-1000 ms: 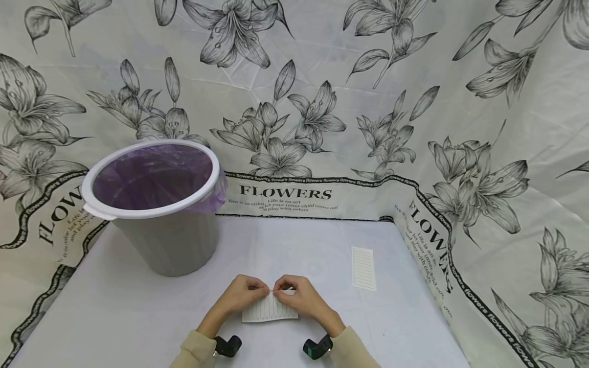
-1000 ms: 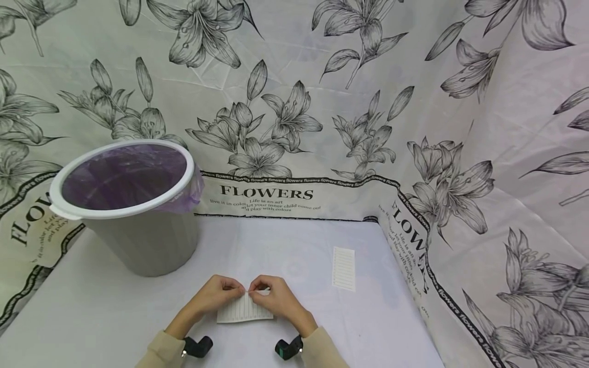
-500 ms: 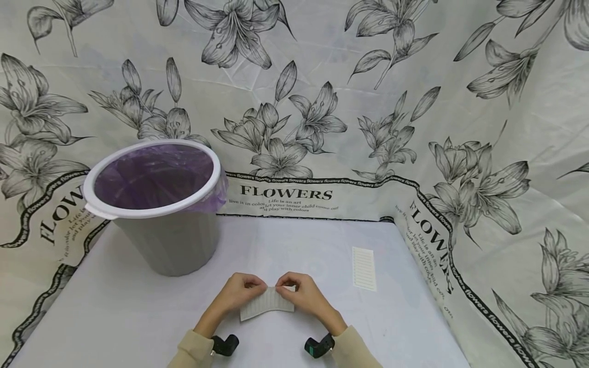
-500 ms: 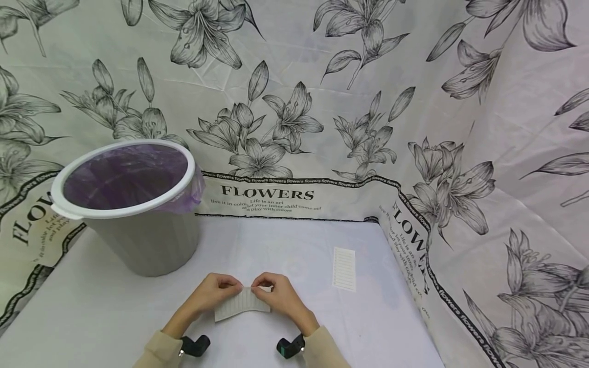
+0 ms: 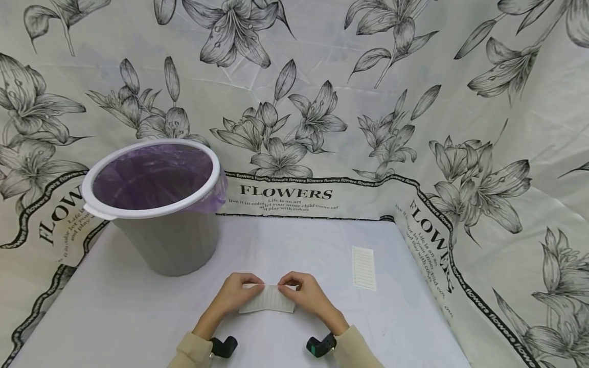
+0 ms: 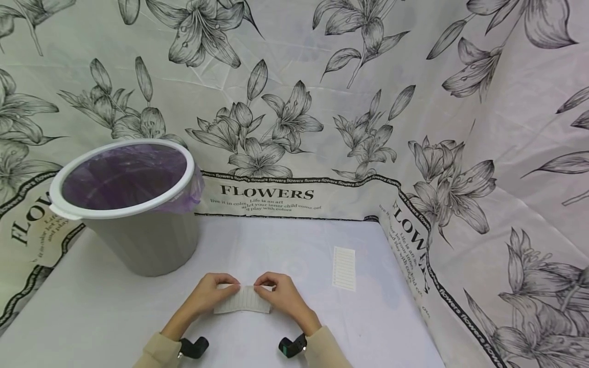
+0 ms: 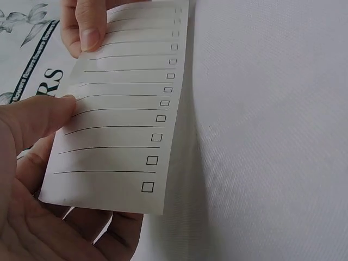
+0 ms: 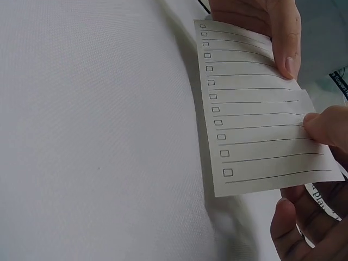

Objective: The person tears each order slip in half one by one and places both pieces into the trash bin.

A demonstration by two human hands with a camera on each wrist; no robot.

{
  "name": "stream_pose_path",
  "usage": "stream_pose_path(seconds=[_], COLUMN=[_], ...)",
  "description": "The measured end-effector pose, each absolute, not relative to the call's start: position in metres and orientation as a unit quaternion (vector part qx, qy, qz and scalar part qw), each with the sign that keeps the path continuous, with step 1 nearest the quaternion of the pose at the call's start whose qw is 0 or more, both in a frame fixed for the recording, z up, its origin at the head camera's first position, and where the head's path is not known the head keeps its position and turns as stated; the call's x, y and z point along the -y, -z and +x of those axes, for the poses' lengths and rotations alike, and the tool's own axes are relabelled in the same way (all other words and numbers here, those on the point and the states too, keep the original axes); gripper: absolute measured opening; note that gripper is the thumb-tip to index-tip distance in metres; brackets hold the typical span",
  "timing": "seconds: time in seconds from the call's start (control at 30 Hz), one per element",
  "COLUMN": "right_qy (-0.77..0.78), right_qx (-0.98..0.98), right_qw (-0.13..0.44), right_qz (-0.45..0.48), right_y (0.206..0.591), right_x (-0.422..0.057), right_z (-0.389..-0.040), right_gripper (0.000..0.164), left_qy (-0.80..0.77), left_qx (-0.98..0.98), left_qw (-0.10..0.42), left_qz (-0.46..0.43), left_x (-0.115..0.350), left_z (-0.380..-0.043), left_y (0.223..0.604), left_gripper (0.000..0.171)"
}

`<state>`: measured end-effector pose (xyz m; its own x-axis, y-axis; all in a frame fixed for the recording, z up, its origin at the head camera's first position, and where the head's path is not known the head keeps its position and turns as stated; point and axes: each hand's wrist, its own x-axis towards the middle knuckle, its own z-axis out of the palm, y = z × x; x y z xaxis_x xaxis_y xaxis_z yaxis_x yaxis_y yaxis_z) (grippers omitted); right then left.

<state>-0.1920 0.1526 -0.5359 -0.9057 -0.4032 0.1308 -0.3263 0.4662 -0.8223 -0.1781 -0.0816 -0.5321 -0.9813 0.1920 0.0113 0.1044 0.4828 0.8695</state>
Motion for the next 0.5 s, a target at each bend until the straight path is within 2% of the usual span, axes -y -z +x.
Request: stream_pose_path(seconds=[0.5], right_qy=[0.458], right_qx=[-0.863], right_qw=[0.054], right_qz=[-0.206], right_y=[0.5363], right_x=[-0.1549], right_z=[-0.1918], right_gripper=[0.009], left_qy=[-0.5], left_qx=[-0.86], left_qw=[0.047], left_qz=[0.086], left_x=[0.0836], left_z=[-0.1741], left_y=[0.5301], left_gripper=[0.01])
